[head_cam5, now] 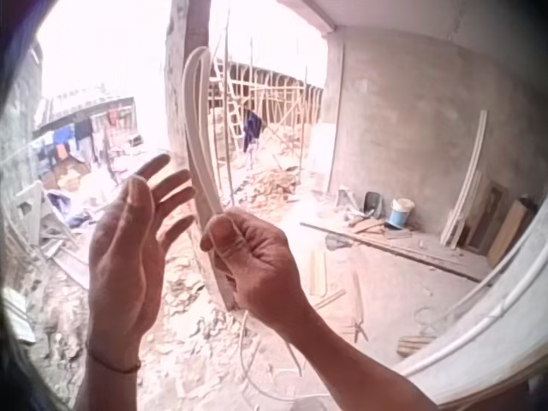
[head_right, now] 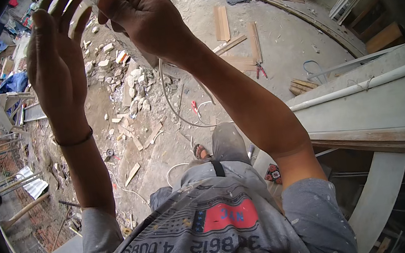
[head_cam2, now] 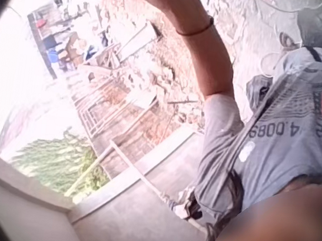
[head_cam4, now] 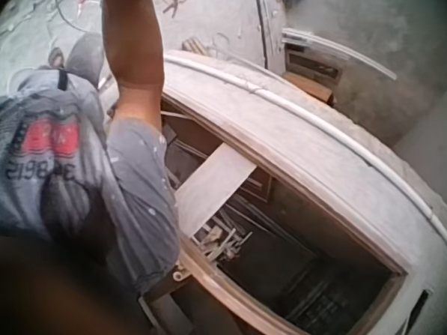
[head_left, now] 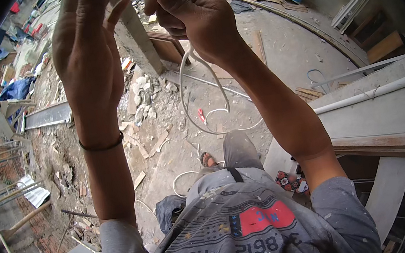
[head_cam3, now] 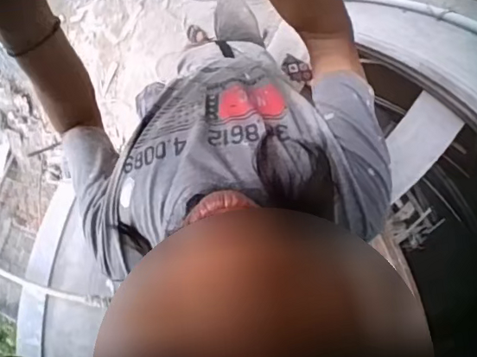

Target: The person strips the outer sheath of a white electrical cable using a utility knife, then uses pliers to cut and further strip the cable. The person separates the inner blue and black wires and prepares the ends for connection.

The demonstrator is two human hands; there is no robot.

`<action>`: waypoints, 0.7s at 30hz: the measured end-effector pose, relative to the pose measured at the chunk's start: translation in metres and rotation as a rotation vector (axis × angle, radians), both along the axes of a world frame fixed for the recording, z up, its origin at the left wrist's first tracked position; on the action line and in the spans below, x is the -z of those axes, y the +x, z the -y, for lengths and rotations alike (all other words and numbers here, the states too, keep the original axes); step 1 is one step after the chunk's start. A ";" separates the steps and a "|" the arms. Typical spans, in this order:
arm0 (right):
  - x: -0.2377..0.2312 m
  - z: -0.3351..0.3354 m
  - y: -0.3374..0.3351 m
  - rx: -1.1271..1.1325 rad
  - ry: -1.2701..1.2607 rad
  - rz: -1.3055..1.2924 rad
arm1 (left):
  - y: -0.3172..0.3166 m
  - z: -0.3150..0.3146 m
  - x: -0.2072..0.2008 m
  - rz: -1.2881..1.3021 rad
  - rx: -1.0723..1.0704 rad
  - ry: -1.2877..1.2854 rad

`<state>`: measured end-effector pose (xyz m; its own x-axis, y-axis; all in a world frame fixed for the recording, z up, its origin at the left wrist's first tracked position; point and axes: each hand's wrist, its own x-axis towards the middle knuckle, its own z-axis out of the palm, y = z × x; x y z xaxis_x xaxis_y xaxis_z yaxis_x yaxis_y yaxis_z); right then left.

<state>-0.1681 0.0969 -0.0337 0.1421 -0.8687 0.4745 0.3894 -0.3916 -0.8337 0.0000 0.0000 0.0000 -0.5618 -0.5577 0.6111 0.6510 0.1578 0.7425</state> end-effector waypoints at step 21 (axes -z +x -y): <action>0.294 0.086 -0.198 0.434 0.594 0.025 | -0.233 0.046 0.326 0.385 -0.586 0.591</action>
<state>-0.3657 0.0105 -0.3273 -0.2773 -0.9560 -0.0955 0.3240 0.0005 -0.9461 -0.2327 -0.0458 -0.3263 -0.1960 -0.9800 -0.0354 0.2779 -0.0901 0.9564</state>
